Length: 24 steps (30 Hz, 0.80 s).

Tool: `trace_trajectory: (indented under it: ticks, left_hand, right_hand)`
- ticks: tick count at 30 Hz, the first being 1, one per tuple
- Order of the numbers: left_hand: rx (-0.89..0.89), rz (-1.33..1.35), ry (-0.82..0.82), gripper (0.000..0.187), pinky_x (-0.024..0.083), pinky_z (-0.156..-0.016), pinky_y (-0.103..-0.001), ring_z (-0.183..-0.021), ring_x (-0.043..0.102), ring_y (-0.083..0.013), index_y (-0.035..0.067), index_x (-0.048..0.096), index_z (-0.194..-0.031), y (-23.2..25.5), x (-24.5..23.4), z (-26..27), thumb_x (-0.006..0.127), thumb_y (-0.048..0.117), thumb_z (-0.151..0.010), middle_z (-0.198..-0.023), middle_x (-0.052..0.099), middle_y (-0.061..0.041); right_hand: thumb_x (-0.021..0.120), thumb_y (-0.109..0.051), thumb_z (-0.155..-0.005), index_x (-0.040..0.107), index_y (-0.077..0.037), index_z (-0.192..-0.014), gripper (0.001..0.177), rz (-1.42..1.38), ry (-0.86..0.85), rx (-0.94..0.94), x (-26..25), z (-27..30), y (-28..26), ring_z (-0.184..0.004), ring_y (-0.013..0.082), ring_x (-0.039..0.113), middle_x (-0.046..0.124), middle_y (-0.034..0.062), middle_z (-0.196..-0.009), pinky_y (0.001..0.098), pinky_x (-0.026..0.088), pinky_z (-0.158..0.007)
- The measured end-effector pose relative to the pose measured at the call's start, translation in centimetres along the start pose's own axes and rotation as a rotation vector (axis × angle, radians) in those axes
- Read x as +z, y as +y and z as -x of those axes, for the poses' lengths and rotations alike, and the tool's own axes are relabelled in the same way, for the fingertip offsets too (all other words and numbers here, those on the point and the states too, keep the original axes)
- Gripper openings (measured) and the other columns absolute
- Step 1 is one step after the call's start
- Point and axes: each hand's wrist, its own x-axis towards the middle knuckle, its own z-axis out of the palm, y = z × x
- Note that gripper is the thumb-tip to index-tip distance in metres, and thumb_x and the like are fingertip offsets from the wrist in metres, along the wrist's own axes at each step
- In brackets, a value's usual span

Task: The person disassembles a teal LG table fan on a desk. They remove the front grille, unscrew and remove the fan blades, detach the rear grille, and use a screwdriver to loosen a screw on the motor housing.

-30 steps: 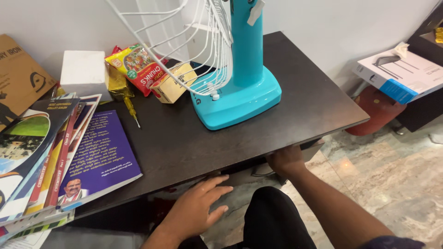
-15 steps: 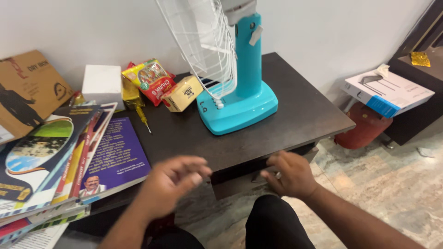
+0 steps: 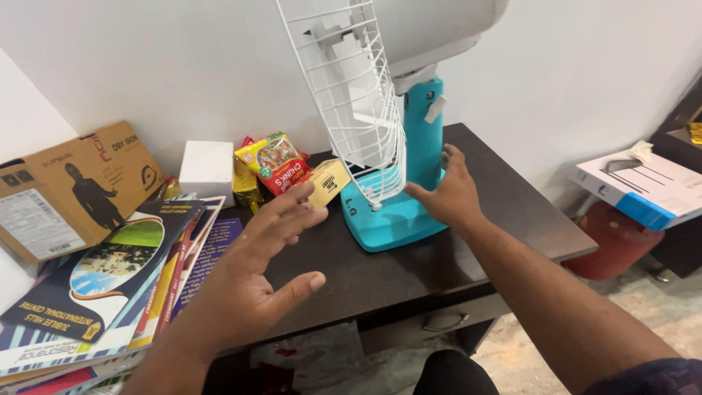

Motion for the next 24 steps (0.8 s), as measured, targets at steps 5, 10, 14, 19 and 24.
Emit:
trace_trajectory:
  ticks: [5, 10, 14, 19, 24]
  left_hand:
    - [0.228, -0.234, 0.183, 0.069, 0.051, -0.114, -0.043, -0.147, 0.049, -0.0325, 0.020, 0.047, -0.149, 0.1, 0.1, -2.1, 0.080, 0.017, -0.088, -0.169, 0.028, -0.019]
    - [0.369, -0.545, 0.325, 0.083, 0.052, -0.119, -0.045, -0.156, 0.037, -0.0409, 0.027, 0.039, -0.156, -2.1, -2.0, -4.0, 0.087, 0.018, -0.089, -0.170, 0.017, -0.017]
    - [0.322, -0.520, 0.360, 0.097, 0.047, -0.120, -0.043, -0.157, 0.039, -0.0379, 0.027, 0.026, -0.166, -3.5, -2.8, -4.6, 0.087, 0.018, -0.091, -0.176, 0.013, -0.016]
    - [0.178, -0.404, 0.431, 0.111, 0.051, -0.116, -0.045, -0.157, 0.040, -0.0419, 0.019, 0.008, -0.168, -3.7, -1.9, -3.9, 0.086, 0.019, -0.088, -0.176, 0.008, -0.019]
    - [0.143, -0.275, 0.413, 0.120, 0.052, -0.115, -0.045, -0.158, 0.040, -0.0400, 0.019, -0.001, -0.167, -3.0, -0.4, -4.4, 0.088, 0.021, -0.086, -0.176, 0.004, -0.018]
  right_hand:
    - [0.089, -0.038, -0.070, 0.022, -0.007, -0.155, 0.112, -0.146, -0.036, 0.276, 1.6, -1.7, -1.7, -0.127, 0.0341, 0.061, 0.057, 0.0222, -0.139, 0.0424, 0.050, -0.108]
    - [0.093, -0.037, -0.071, 0.025, -0.005, -0.149, 0.109, -0.100, 0.113, 0.143, 3.1, -1.9, -2.1, -0.123, 0.0403, 0.059, 0.053, 0.0233, -0.139, 0.0470, 0.050, -0.102]
    - [0.091, -0.041, -0.071, 0.024, -0.005, -0.149, 0.109, -0.113, 0.119, 0.145, 2.9, -1.6, -1.8, -0.121, 0.0419, 0.061, 0.053, 0.0236, -0.139, 0.0469, 0.050, -0.101]
    - [0.088, -0.043, -0.071, 0.024, -0.004, -0.150, 0.109, -0.051, 0.098, 0.128, 1.3, -1.2, -0.3, -0.122, 0.0429, 0.060, 0.055, 0.0232, -0.138, 0.0486, 0.049, -0.103]
    - [0.088, -0.045, -0.070, 0.029, -0.003, -0.146, 0.105, 0.005, 0.165, 0.050, -0.2, -0.1, 0.8, -0.120, 0.0446, 0.061, 0.057, 0.0243, -0.137, 0.0507, 0.049, -0.101]
